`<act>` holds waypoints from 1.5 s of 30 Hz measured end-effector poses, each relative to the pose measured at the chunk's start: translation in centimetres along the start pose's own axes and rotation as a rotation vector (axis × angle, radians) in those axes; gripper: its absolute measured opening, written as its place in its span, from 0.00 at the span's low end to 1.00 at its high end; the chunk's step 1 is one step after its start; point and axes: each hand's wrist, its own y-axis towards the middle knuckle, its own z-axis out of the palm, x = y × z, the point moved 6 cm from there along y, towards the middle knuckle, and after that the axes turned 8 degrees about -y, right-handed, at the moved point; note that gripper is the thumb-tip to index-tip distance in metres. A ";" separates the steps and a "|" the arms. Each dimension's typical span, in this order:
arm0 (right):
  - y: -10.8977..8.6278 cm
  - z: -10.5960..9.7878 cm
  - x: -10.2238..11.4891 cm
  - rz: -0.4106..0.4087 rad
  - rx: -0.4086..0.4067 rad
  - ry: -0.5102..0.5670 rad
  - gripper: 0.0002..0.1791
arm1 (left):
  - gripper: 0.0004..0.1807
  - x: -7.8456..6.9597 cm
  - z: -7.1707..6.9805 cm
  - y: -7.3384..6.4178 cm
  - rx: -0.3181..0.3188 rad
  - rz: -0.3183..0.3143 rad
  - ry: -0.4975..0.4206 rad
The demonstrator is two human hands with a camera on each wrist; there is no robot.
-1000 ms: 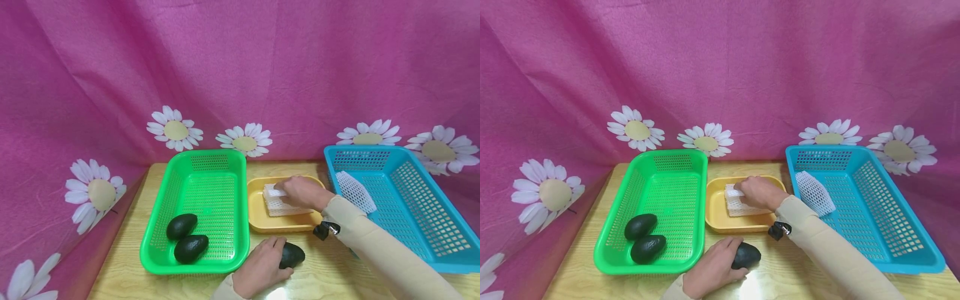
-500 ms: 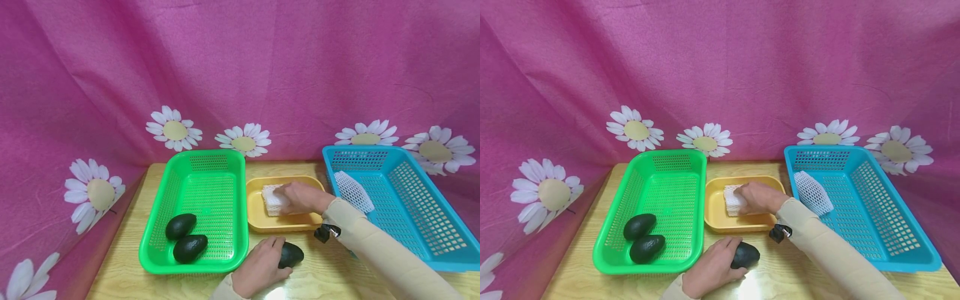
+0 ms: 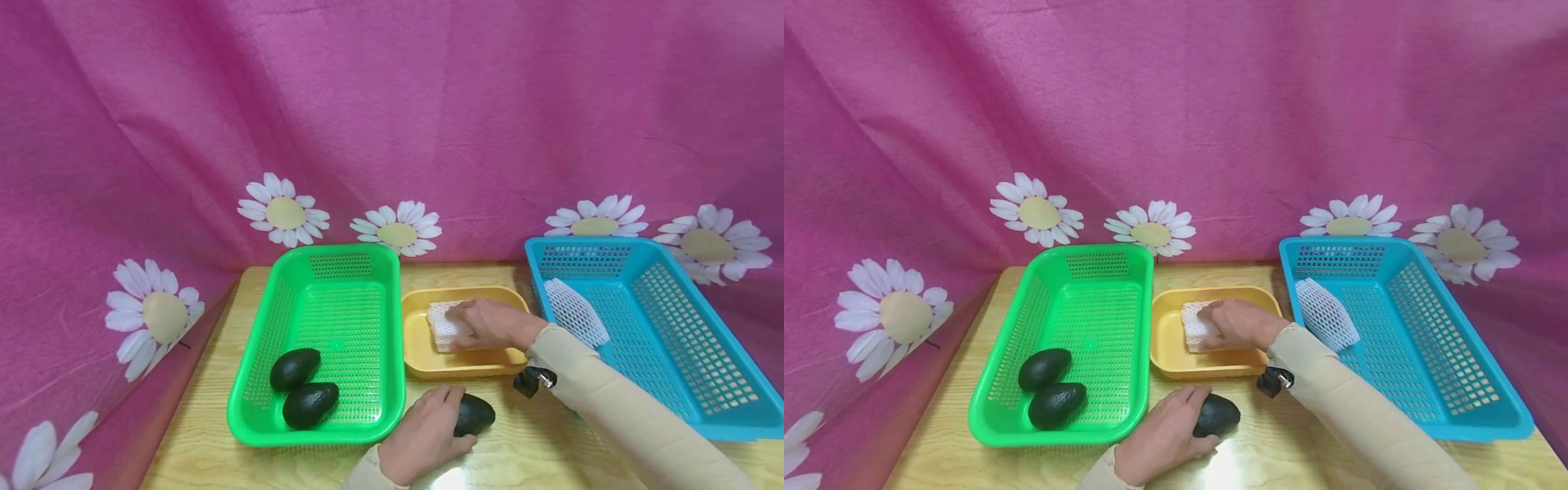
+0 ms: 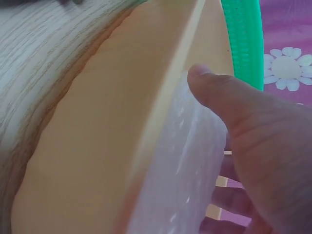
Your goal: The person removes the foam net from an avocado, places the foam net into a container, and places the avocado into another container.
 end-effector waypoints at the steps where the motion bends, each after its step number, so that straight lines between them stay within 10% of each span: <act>1: 0.0 -0.1 0.0 -0.001 -0.002 -0.002 0.35 | 0.35 0.0 0.0 0.0 -0.004 0.002 0.003; 45: -5.5 -4.4 3.0 -0.043 -0.153 -0.093 0.32 | 0.32 -0.4 0.3 0.1 0.005 -0.003 -0.015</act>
